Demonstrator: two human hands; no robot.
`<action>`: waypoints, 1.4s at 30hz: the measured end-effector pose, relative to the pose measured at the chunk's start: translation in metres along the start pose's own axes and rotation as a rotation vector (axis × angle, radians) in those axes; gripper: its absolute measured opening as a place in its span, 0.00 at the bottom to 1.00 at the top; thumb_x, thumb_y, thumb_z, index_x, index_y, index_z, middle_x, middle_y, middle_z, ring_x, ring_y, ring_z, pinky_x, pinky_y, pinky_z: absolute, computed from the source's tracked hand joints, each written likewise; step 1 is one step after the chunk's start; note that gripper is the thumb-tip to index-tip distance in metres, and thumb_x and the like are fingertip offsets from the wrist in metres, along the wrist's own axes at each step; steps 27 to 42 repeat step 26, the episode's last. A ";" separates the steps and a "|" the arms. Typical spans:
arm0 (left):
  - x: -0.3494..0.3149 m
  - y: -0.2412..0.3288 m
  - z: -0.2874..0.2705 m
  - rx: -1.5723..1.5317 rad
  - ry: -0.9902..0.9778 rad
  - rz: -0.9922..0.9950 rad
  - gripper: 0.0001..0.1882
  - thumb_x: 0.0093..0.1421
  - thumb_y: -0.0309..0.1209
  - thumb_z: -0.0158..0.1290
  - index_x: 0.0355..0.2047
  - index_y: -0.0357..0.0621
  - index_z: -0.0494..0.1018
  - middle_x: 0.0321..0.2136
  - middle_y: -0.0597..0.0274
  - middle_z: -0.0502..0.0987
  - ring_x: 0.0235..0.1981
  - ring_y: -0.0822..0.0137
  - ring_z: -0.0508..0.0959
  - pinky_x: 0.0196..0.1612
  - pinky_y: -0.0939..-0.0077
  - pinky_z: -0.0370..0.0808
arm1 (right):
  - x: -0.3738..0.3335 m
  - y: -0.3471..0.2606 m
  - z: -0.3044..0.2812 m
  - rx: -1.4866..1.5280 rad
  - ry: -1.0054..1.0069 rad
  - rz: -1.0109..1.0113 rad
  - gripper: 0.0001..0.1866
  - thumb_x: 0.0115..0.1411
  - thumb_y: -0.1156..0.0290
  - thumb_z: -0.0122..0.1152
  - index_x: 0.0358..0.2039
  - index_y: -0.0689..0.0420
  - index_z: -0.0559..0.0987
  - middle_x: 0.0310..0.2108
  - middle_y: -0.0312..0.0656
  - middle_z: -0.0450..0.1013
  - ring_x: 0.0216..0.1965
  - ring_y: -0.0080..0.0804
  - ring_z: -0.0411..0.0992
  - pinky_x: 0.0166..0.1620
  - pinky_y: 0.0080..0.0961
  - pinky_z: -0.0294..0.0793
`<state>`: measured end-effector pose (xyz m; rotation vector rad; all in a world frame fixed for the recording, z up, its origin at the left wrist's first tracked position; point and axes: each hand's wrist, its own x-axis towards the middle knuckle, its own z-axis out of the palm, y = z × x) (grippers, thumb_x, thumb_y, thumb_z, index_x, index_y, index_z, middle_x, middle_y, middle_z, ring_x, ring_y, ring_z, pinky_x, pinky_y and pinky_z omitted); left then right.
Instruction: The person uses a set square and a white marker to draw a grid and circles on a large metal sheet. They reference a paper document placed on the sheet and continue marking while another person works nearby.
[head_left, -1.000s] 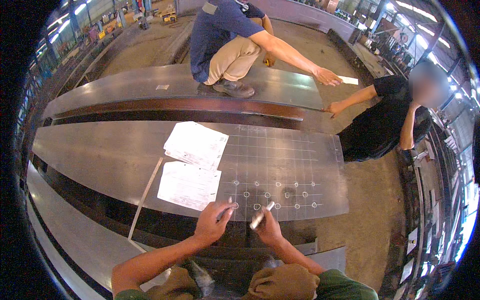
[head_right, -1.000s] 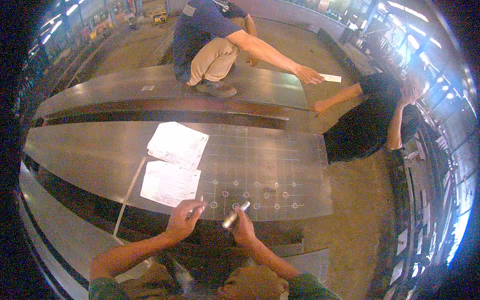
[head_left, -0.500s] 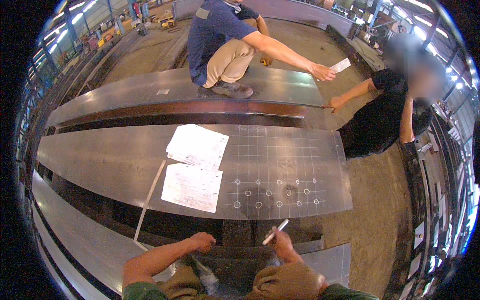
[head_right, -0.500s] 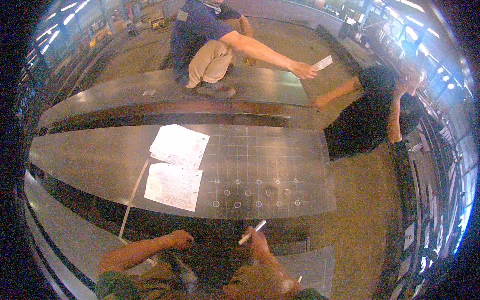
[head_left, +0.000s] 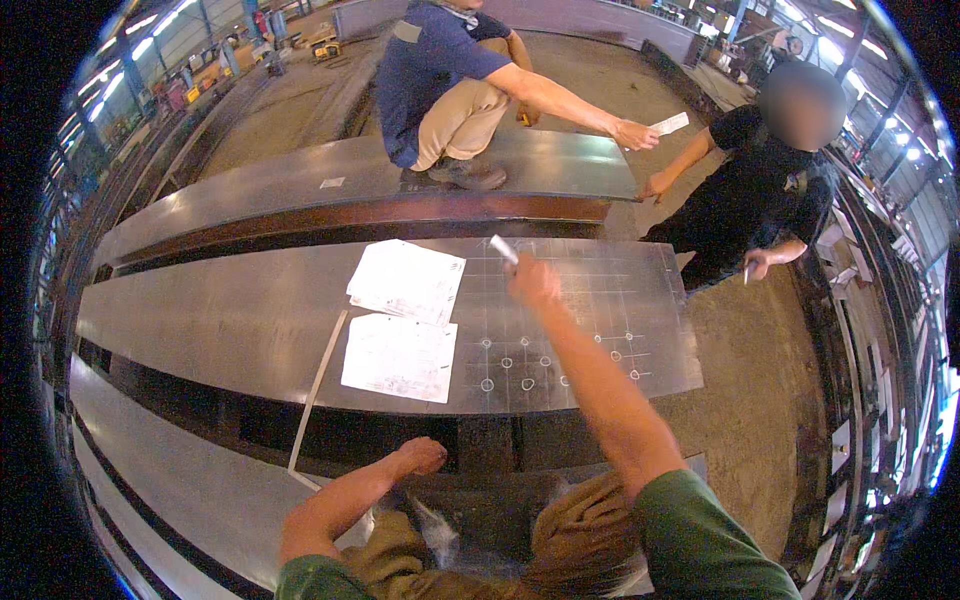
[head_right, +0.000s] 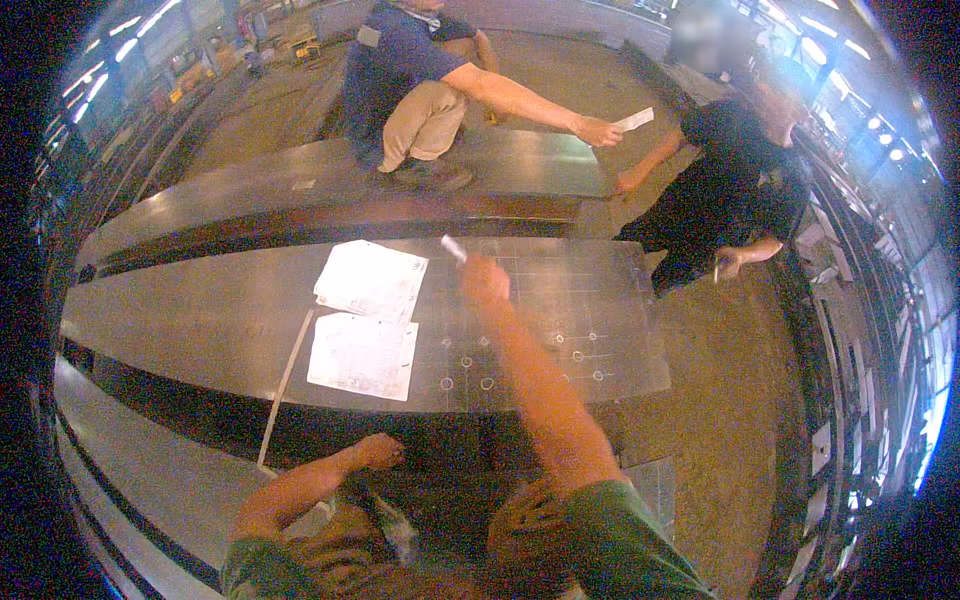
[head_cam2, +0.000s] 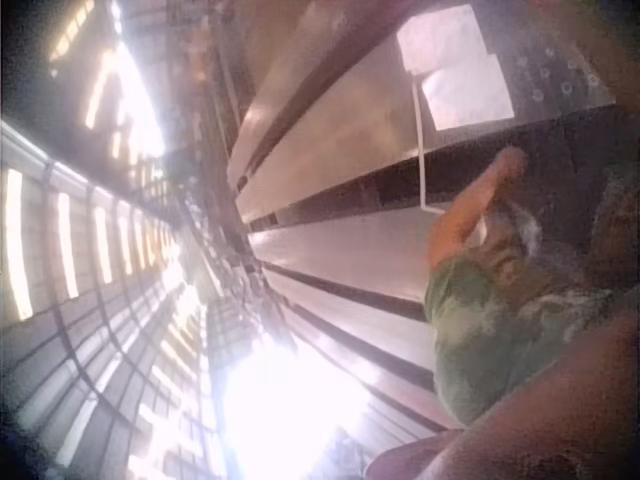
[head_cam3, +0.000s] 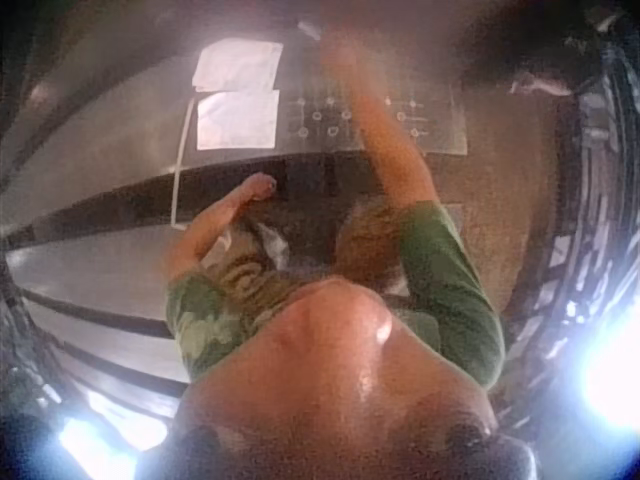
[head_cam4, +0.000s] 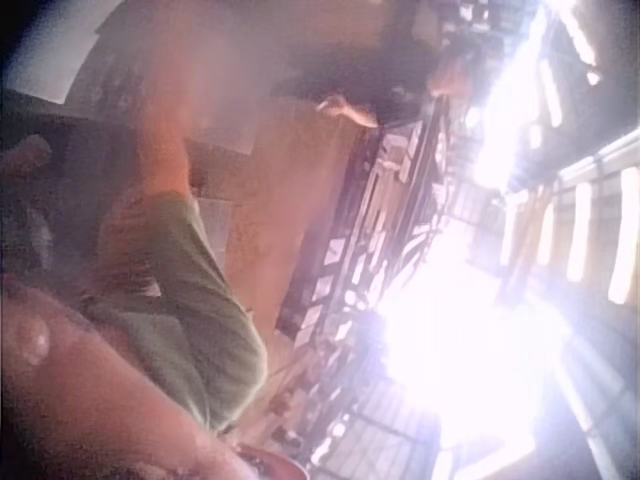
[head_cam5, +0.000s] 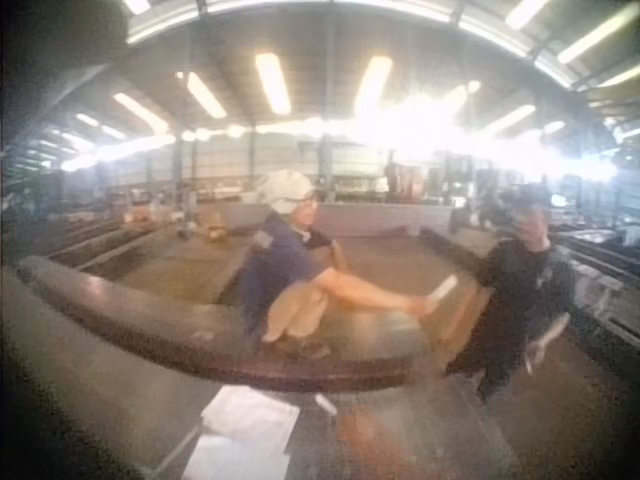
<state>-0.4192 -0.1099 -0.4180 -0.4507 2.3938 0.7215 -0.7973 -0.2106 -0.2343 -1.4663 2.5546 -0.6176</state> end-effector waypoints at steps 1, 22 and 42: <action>-0.011 -0.005 0.007 0.016 -0.027 -0.035 0.12 0.53 0.35 0.50 0.36 0.50 0.79 0.37 0.51 0.80 0.38 0.44 0.80 0.42 0.51 0.78 | -0.012 -0.010 0.014 -0.071 -0.120 -0.040 0.26 0.61 0.43 0.52 0.38 0.55 0.78 0.33 0.51 0.78 0.36 0.56 0.77 0.39 0.48 0.75; -0.094 0.014 0.005 -0.120 -0.036 -0.237 0.16 0.56 0.39 0.49 0.40 0.46 0.78 0.37 0.45 0.80 0.41 0.42 0.79 0.46 0.49 0.75 | -0.038 0.011 0.066 -0.074 -0.732 -0.152 0.24 0.53 0.49 0.62 0.41 0.56 0.82 0.43 0.53 0.77 0.45 0.49 0.76 0.47 0.45 0.74; -0.069 0.004 0.010 -0.113 0.008 -0.209 0.20 0.55 0.38 0.50 0.48 0.51 0.77 0.42 0.45 0.79 0.46 0.45 0.78 0.50 0.53 0.75 | -0.016 0.034 0.091 -0.003 -0.555 -0.220 0.28 0.53 0.47 0.63 0.42 0.59 0.81 0.44 0.55 0.76 0.46 0.48 0.76 0.50 0.48 0.73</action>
